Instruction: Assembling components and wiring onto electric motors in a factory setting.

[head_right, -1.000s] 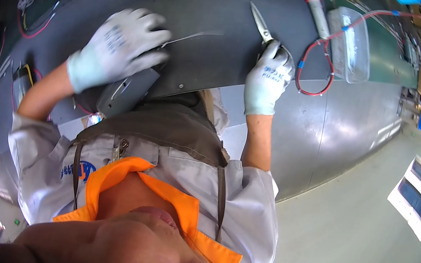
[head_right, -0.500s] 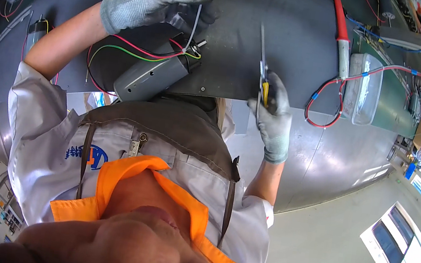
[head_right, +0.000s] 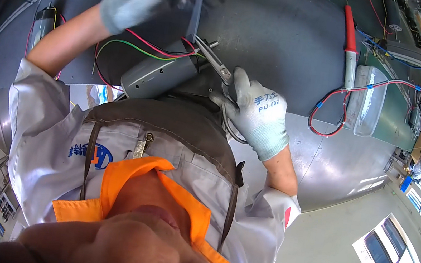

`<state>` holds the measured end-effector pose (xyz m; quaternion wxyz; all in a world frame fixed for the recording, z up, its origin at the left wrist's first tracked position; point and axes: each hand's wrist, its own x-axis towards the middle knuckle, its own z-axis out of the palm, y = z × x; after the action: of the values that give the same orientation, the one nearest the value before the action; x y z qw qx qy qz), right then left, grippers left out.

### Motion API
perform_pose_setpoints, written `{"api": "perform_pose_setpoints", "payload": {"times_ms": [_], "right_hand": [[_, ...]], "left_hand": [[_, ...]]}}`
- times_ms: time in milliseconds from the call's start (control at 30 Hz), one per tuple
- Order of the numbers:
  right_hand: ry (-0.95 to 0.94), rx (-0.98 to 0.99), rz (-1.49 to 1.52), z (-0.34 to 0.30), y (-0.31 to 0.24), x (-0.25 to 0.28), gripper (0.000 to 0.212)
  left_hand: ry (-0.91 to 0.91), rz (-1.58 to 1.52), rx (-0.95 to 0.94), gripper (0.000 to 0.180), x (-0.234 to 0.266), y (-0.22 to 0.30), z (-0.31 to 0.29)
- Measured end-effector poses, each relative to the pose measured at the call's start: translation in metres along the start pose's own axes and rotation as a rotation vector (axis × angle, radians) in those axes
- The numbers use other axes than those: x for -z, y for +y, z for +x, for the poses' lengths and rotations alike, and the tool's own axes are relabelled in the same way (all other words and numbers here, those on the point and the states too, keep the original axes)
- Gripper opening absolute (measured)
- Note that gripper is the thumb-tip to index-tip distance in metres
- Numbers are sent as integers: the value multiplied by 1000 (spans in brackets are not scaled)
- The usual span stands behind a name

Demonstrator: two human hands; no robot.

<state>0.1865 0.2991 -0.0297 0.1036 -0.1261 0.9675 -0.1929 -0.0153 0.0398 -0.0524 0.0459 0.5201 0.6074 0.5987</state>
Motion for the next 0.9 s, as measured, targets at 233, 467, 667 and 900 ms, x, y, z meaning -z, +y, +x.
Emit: {"api": "perform_pose_setpoints", "payload": {"times_ms": [233, 467, 667, 900], "right_hand": [[233, -182, 343, -2, 14, -16, 48], [253, -87, 176, 20, -15, -58, 38], [111, -91, 72, 24, -16, -43, 39], [398, -305, -73, 47, 46, -11, 40]], "left_hand": [[-534, 33, 333, 69, 57, 132, -40], [-201, 726, 556, 111, -56, 103, -87], [-37, 729, 634, 110, -93, 92, -108], [96, 865, 652, 97, -86, 66, -68]]}}
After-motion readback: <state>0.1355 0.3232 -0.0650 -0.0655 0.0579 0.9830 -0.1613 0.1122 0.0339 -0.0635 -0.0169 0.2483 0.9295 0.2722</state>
